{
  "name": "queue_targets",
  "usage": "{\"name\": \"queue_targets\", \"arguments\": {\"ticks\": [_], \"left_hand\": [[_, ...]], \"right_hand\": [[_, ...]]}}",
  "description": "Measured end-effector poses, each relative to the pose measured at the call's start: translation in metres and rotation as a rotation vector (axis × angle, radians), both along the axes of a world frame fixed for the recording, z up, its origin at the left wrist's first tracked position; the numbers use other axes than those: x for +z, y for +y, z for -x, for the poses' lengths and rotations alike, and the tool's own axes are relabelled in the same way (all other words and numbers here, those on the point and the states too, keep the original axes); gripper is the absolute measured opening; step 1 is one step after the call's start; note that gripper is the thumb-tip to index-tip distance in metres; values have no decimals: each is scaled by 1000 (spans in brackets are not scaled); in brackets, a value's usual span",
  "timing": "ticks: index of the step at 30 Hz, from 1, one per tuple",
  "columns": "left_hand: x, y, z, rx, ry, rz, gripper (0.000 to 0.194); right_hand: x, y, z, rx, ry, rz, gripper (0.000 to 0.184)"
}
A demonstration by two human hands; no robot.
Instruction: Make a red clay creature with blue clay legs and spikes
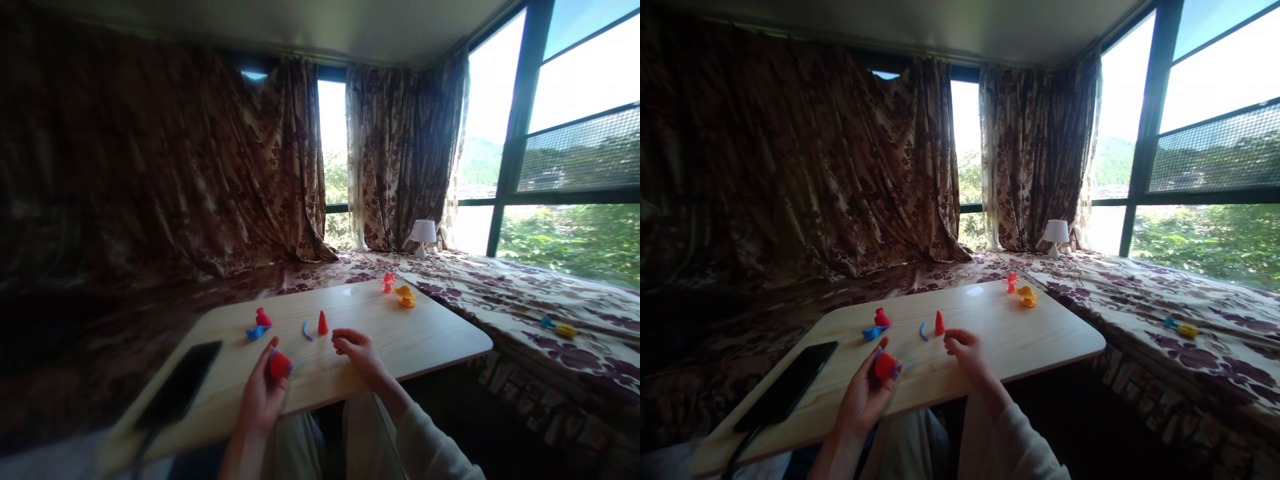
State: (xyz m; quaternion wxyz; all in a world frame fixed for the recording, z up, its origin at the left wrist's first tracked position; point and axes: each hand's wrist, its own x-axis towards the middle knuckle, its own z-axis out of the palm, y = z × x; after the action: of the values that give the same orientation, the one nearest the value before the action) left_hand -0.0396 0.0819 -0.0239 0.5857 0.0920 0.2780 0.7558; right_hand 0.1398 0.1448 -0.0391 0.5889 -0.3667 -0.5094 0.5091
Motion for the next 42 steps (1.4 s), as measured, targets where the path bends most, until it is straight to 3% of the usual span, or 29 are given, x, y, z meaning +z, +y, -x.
{"name": "queue_targets", "arguments": {"ticks": [19,28,42], "left_hand": [[0,-2,0,1,-32,-9,25],[0,-1,0,2,-8,-16,26],[1,-2,0,1,-25,-14,26]], "right_hand": [[-1,-1,-2,54,9,-25,27],[1,-3,-1,55,22,5,34],[1,-2,-1,-44,-2,3,31]]}}
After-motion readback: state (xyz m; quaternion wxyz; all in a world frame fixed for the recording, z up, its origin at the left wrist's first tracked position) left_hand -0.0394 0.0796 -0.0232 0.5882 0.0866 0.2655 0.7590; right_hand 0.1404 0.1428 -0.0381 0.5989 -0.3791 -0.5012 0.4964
